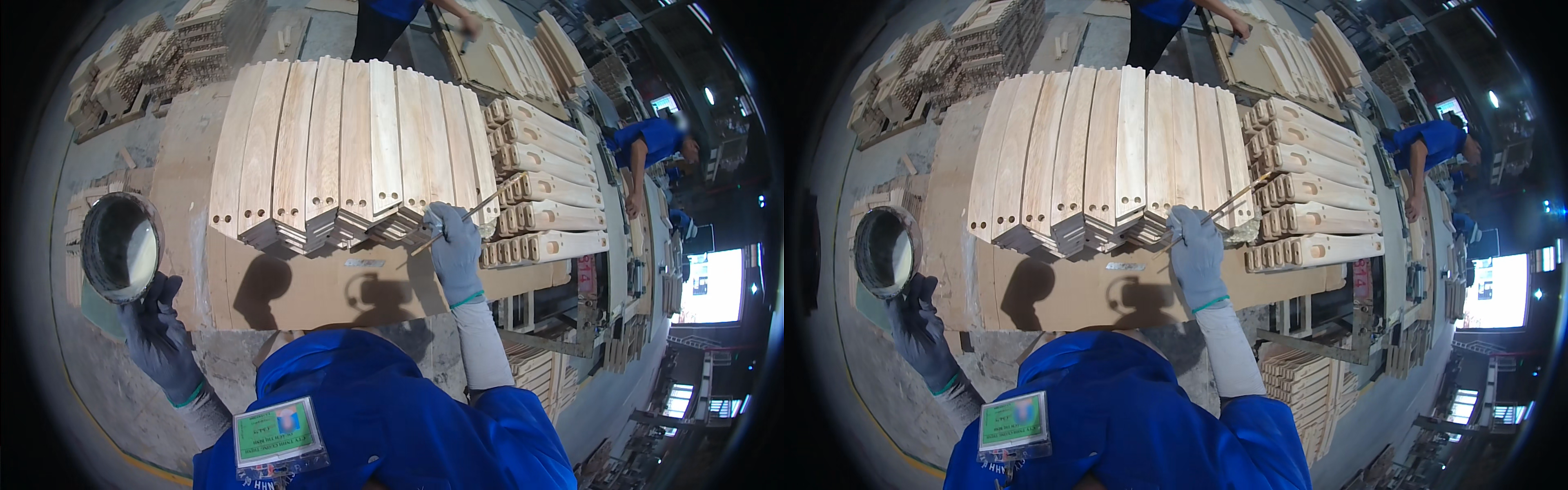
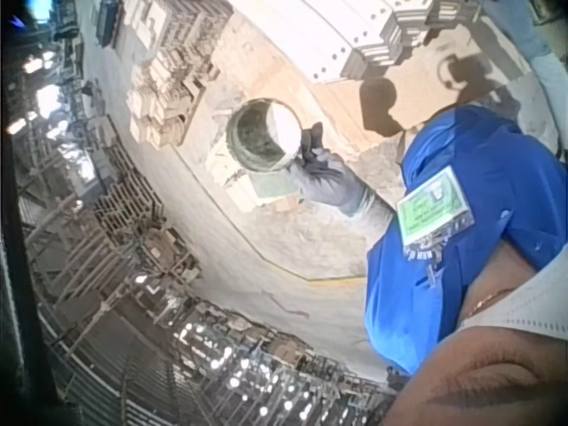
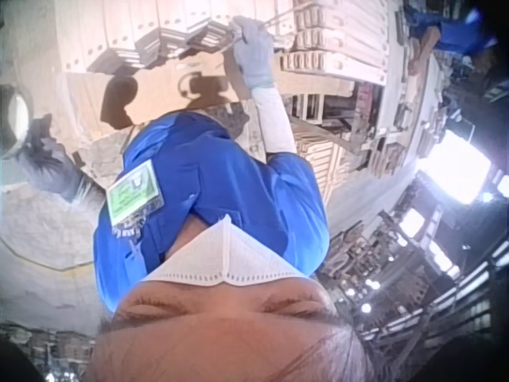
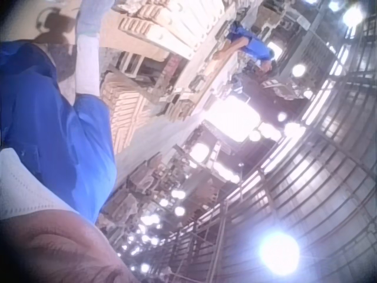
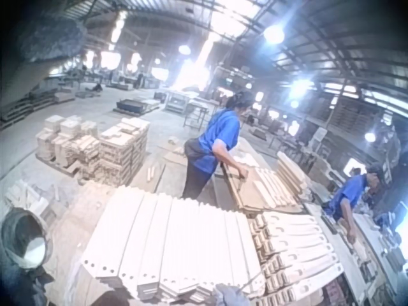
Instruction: The person applies a white adhesive to the holes and edges of stacked wooden chair parts using a small brush and a container. The person repeatedly dips the brush into the container and applies the adhesive to multiple pieces on the workbench.
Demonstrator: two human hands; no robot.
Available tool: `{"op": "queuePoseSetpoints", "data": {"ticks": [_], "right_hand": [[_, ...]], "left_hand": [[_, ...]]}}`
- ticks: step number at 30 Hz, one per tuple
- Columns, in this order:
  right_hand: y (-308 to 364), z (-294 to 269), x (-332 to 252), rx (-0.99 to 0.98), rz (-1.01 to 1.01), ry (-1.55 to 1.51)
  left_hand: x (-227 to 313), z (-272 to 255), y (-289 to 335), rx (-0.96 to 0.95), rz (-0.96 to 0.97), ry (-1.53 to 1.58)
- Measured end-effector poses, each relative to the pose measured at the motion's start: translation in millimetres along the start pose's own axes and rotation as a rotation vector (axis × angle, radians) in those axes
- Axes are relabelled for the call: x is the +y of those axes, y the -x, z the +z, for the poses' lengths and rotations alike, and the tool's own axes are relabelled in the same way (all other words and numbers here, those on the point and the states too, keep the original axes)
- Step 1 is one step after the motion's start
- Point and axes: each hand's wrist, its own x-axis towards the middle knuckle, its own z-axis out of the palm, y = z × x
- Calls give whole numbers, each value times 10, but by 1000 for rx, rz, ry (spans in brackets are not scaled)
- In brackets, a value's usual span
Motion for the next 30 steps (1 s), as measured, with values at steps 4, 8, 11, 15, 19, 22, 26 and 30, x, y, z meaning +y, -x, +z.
{"op": "queuePoseSetpoints", "data": {"ticks": [4,8,11,15,19,22,26,30], "right_hand": [[-27,-78,-91,-7,-10,86],[-71,-118,-244,-33,-12,73],[-117,-40,-394,-31,-48,-35],[-156,145,-459,-37,-67,4],[-164,224,-427,-100,-78,-34],[-161,245,-363,-112,-85,11],[-171,200,-401,-125,-59,57],[-196,183,-641,-137,-103,-47]], "left_hand": [[-24,-34,-4,13,2,0],[-36,-66,5,114,-104,102],[-26,-72,6,63,-23,-49],[-24,-99,-32,97,-44,2],[-37,-133,-42,91,1,-10],[-76,-181,-20,94,-17,-2],[-60,-205,-30,98,-29,-57],[-39,-182,-46,109,-17,-46]]}}
